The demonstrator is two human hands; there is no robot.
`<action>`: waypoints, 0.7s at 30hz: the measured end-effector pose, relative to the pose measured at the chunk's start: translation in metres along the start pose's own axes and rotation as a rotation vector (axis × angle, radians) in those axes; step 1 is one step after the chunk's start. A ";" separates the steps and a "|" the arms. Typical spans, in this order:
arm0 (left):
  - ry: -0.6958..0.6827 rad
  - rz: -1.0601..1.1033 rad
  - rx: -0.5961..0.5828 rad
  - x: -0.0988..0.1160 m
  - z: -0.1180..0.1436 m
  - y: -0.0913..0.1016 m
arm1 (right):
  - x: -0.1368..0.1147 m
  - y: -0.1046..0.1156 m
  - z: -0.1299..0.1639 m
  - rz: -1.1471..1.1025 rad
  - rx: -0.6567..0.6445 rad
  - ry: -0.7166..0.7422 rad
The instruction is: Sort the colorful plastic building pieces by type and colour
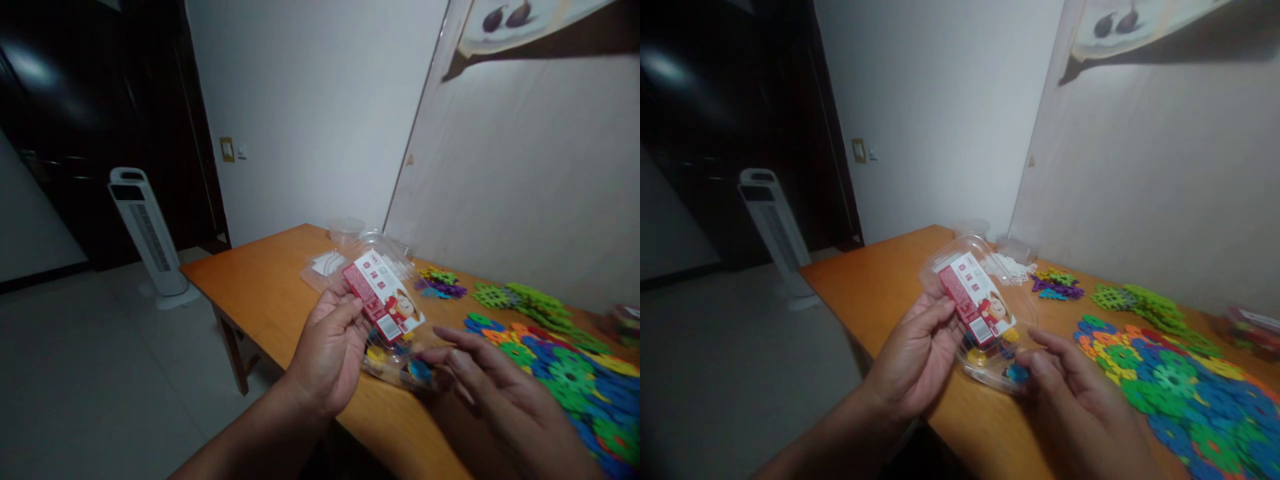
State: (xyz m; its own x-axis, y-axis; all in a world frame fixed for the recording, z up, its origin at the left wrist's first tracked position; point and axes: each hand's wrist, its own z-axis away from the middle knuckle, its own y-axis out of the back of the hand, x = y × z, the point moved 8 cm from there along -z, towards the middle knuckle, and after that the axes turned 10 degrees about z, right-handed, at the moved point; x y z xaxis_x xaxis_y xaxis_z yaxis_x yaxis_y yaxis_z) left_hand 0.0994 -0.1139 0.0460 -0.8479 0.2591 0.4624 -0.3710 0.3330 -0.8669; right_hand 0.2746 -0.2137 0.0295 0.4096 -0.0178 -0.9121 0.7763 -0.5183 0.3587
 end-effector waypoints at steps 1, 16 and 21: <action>0.008 0.009 -0.009 -0.007 0.002 -0.004 | -0.004 -0.006 0.002 -0.058 -0.044 -0.019; -0.187 -0.537 0.181 0.028 -0.037 0.054 | 0.040 0.029 -0.041 -0.188 -0.176 -0.288; -0.034 -0.591 0.159 -0.002 -0.040 0.077 | 0.052 0.020 -0.049 -0.140 -0.191 -0.283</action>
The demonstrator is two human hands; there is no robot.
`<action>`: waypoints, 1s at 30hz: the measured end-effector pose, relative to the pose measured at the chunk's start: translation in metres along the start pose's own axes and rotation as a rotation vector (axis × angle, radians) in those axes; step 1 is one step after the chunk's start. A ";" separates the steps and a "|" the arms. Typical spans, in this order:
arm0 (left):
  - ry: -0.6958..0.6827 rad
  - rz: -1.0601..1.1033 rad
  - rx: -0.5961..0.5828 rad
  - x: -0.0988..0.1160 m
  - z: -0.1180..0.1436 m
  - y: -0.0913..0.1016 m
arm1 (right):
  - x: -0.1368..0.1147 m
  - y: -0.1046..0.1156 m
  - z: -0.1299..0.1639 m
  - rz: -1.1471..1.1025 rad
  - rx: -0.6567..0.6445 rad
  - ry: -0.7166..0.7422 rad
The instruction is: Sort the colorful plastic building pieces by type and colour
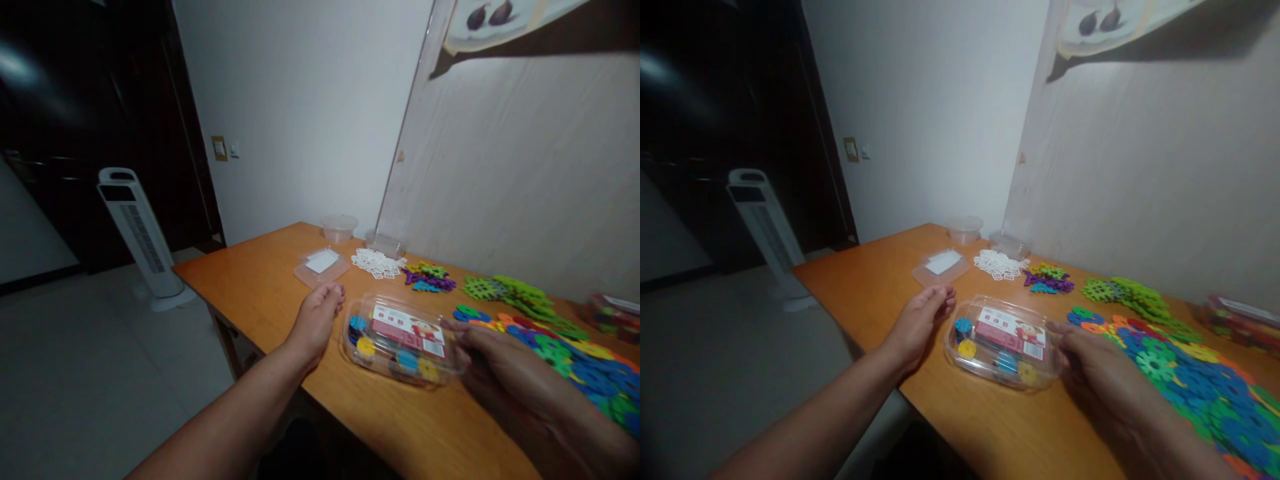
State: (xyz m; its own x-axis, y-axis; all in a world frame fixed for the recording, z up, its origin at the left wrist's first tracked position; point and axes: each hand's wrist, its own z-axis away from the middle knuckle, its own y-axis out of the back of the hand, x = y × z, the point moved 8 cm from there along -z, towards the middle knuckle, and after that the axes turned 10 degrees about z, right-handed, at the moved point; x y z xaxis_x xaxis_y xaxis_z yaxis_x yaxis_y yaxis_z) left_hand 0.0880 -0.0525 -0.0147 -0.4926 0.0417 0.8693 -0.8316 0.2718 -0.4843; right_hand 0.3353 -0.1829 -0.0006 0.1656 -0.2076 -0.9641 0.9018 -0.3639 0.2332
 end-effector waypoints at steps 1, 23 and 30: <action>0.017 -0.012 -0.021 -0.005 0.001 -0.002 | 0.001 -0.001 -0.001 0.014 0.003 0.015; 0.170 0.015 -0.203 -0.028 0.005 -0.017 | 0.014 0.000 0.002 0.218 0.160 0.084; 0.128 -0.070 -0.213 -0.025 0.004 -0.016 | 0.009 -0.003 0.006 0.317 0.269 0.146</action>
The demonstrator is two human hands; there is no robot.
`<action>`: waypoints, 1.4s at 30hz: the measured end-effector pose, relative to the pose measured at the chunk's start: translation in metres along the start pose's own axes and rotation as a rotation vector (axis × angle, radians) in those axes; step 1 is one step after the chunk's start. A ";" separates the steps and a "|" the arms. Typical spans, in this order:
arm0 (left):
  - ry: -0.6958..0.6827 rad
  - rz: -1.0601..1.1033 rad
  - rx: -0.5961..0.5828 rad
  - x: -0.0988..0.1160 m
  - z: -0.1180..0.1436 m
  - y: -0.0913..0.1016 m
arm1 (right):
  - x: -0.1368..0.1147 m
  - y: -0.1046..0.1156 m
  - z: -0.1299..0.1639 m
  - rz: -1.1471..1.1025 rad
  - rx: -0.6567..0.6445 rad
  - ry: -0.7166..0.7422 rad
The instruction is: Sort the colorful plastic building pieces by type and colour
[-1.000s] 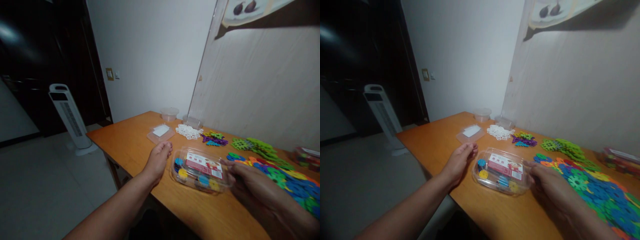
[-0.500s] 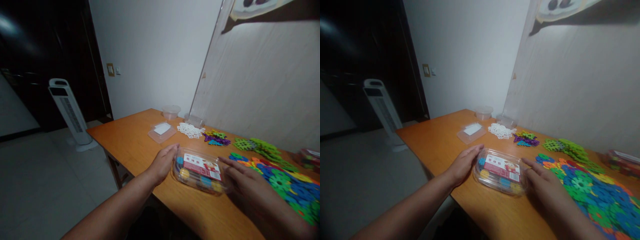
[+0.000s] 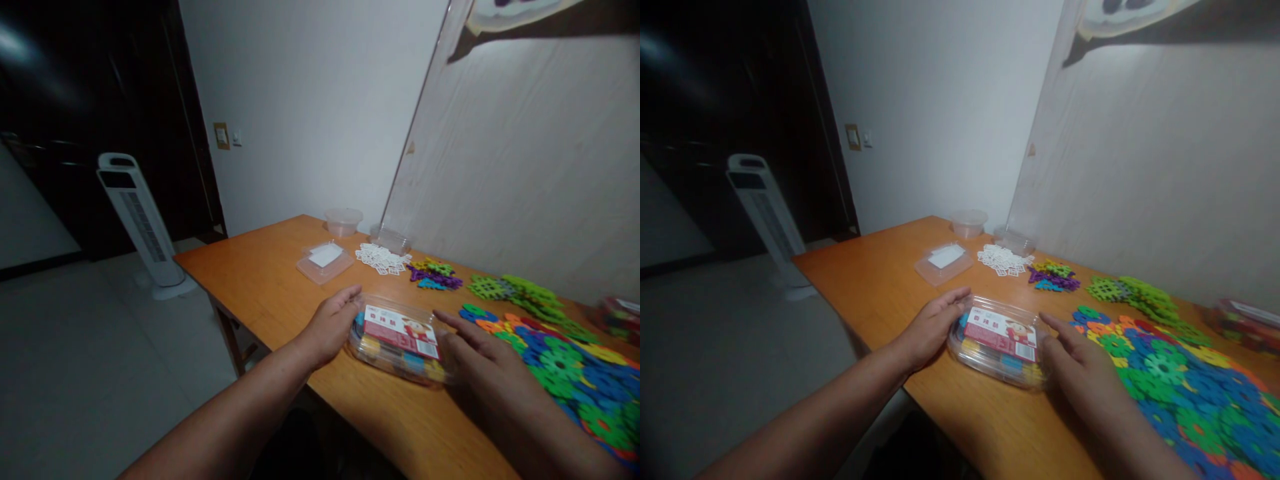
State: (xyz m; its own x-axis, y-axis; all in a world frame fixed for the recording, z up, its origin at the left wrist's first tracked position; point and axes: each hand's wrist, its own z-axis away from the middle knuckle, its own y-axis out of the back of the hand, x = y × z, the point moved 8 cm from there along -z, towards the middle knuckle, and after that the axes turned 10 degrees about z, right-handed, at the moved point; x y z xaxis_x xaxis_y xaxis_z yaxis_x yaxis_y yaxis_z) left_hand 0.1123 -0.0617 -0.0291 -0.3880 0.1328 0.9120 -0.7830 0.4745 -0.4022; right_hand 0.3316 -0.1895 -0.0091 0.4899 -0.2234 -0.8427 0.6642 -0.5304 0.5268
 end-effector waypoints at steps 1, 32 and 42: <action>-0.011 -0.012 0.001 0.001 0.000 0.000 | -0.001 0.000 0.000 0.021 -0.004 0.007; 0.049 -0.033 -0.063 0.006 0.005 -0.010 | 0.009 -0.022 0.001 -0.341 -0.283 -0.084; 0.067 -0.015 -0.043 0.006 0.004 -0.007 | 0.009 -0.027 0.004 -0.446 -0.362 -0.161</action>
State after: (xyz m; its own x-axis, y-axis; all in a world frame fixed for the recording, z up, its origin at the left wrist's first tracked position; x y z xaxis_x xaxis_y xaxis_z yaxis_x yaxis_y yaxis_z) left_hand 0.1134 -0.0682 -0.0212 -0.3419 0.1831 0.9217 -0.7659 0.5140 -0.3862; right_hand 0.3158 -0.1802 -0.0318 0.0467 -0.1796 -0.9826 0.9503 -0.2953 0.0992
